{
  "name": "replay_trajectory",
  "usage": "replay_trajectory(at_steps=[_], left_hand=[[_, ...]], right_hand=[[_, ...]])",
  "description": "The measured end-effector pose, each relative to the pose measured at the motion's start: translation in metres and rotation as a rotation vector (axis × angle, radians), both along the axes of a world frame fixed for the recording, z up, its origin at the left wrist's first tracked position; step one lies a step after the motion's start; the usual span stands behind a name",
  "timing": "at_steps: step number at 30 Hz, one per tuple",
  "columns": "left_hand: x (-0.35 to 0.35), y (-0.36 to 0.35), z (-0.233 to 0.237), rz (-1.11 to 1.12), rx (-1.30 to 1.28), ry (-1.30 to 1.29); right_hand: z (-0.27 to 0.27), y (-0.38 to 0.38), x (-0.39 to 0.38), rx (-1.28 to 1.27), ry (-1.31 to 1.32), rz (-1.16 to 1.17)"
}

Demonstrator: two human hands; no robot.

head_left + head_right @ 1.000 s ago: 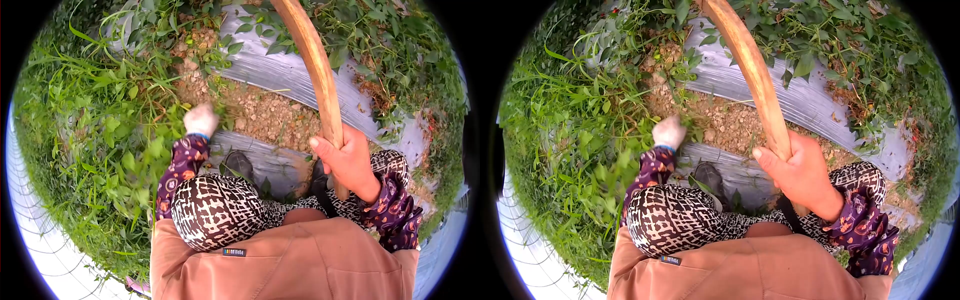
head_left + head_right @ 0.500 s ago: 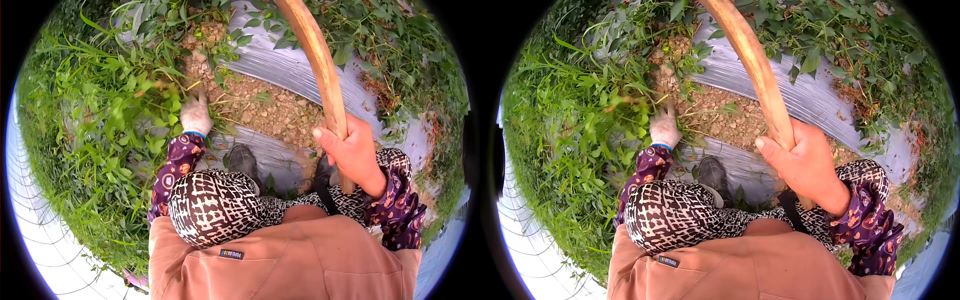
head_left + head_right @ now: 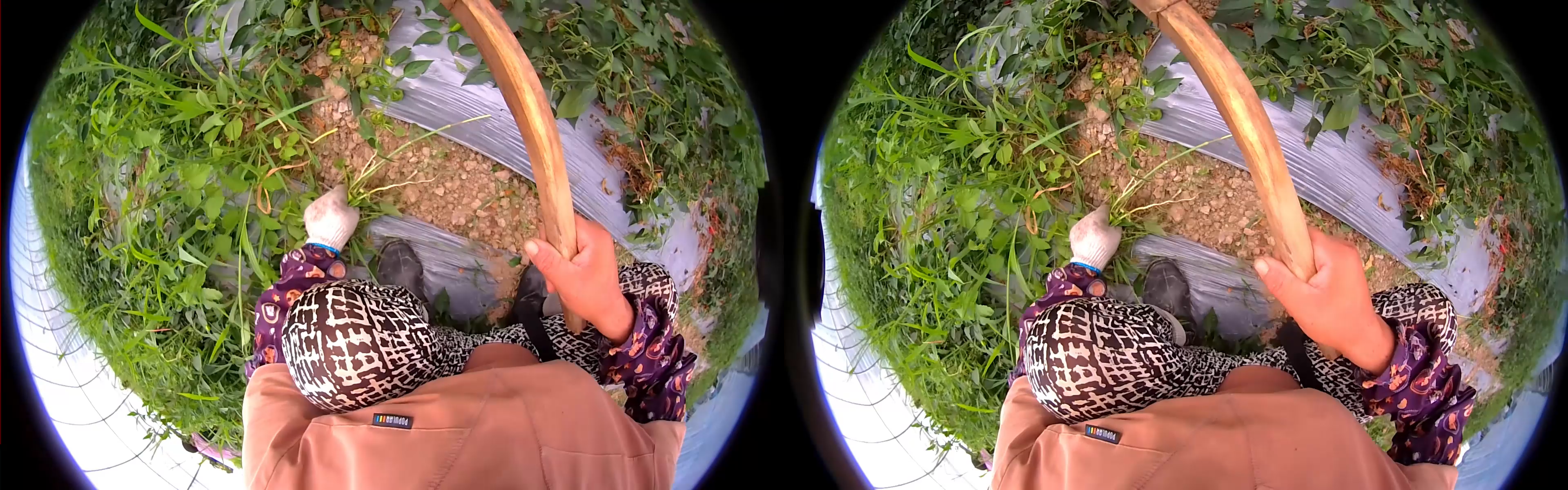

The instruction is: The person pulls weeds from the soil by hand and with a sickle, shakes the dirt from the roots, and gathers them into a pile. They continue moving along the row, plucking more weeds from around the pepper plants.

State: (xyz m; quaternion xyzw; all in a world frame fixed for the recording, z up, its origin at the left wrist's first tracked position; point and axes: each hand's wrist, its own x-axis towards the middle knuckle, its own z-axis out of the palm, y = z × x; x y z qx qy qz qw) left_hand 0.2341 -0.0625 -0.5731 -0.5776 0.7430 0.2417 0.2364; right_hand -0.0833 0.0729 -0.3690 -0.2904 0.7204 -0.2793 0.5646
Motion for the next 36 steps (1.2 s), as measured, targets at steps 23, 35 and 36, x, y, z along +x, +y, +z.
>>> replay_trajectory(at_steps=[23, 35, 36], left_hand=[[0.016, 0.073, 0.022, -0.391, 0.290, -0.216], [-0.017, 0.010, -0.014, -0.003, 0.277, -0.334], [-0.012, 0.009, -0.015, -0.030, 0.255, -0.220]], right_hand=[[-0.014, 0.039, -0.007, 0.478, -0.051, 0.272], [-0.041, 0.016, 0.029, 0.259, -0.119, 0.312], [-0.035, 0.011, 0.029, 0.330, -0.150, 0.296]])
